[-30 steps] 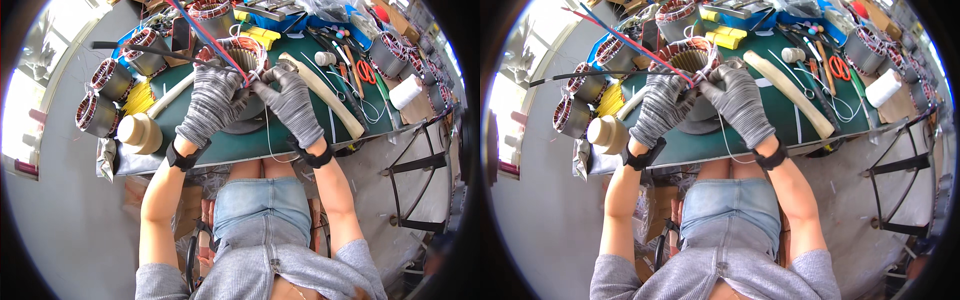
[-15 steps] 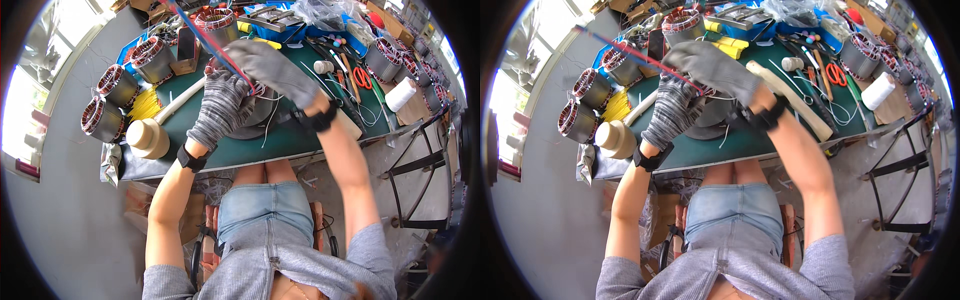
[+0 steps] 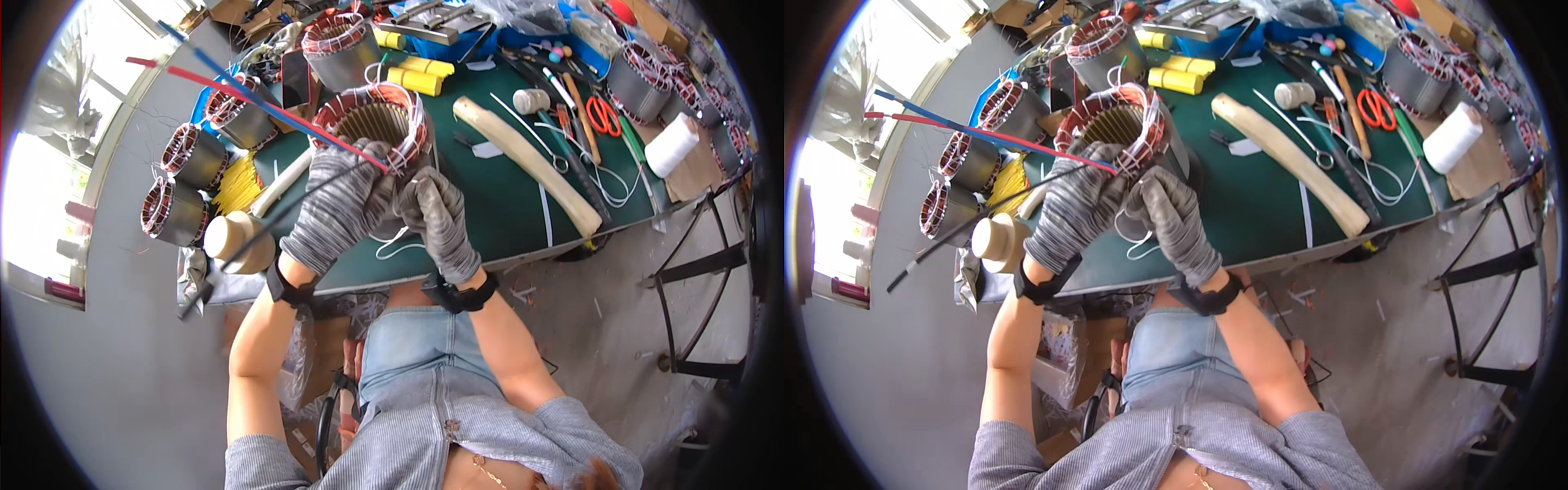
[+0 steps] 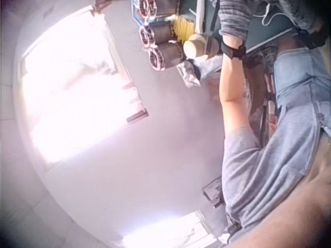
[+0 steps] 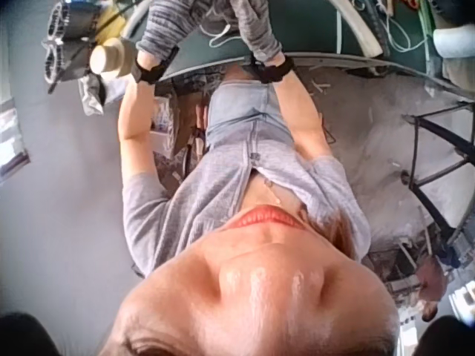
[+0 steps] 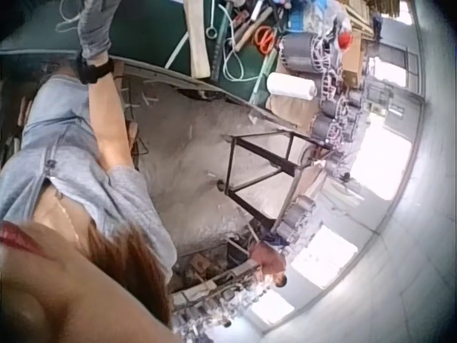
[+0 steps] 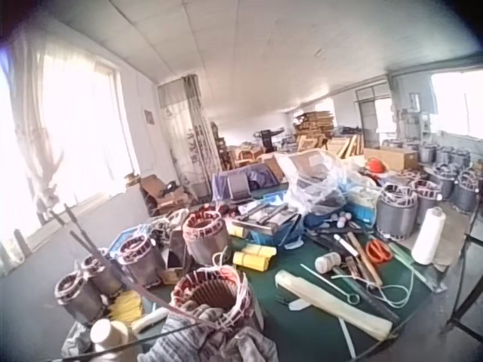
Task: Tying the copper windings of a motor stator with string to secure them in place.
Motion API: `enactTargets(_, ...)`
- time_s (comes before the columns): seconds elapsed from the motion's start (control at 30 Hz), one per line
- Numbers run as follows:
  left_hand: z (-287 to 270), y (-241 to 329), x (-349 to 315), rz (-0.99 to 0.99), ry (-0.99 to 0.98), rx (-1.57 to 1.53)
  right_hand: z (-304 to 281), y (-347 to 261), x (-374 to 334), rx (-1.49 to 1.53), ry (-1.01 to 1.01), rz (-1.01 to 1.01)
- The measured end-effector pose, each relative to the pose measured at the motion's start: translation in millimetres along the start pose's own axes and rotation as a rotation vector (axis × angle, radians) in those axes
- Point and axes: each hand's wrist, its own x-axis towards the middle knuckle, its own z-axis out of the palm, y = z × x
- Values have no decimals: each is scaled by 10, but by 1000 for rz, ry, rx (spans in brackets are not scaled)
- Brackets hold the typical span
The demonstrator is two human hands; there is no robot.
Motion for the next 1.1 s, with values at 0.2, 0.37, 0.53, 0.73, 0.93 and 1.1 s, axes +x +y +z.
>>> enactTargets(0.2, 22, -10, 162, -74, 50, -27, -116, -155, -22, 414, -30, 211)
enactTargets(0.37, 22, -46, 100, -203, -94, -133, -494, -272, -242, 246, 332, 297)
enactTargets(0.53, -2, 10, 111, -163, -98, -114, -544, -234, 7, -1013, 312, -533)
enactTargets(0.73, -30, 70, 105, -172, -108, -75, -224, -274, 325, -1308, 100, -587)
enactTargets(0.93, 2, 0, 93, -128, -10, -136, -133, -218, 250, -1293, 45, -588)
enactTargets(1.1, -28, 1, 102, -139, -130, -73, -143, -195, 244, -1191, 38, -665)
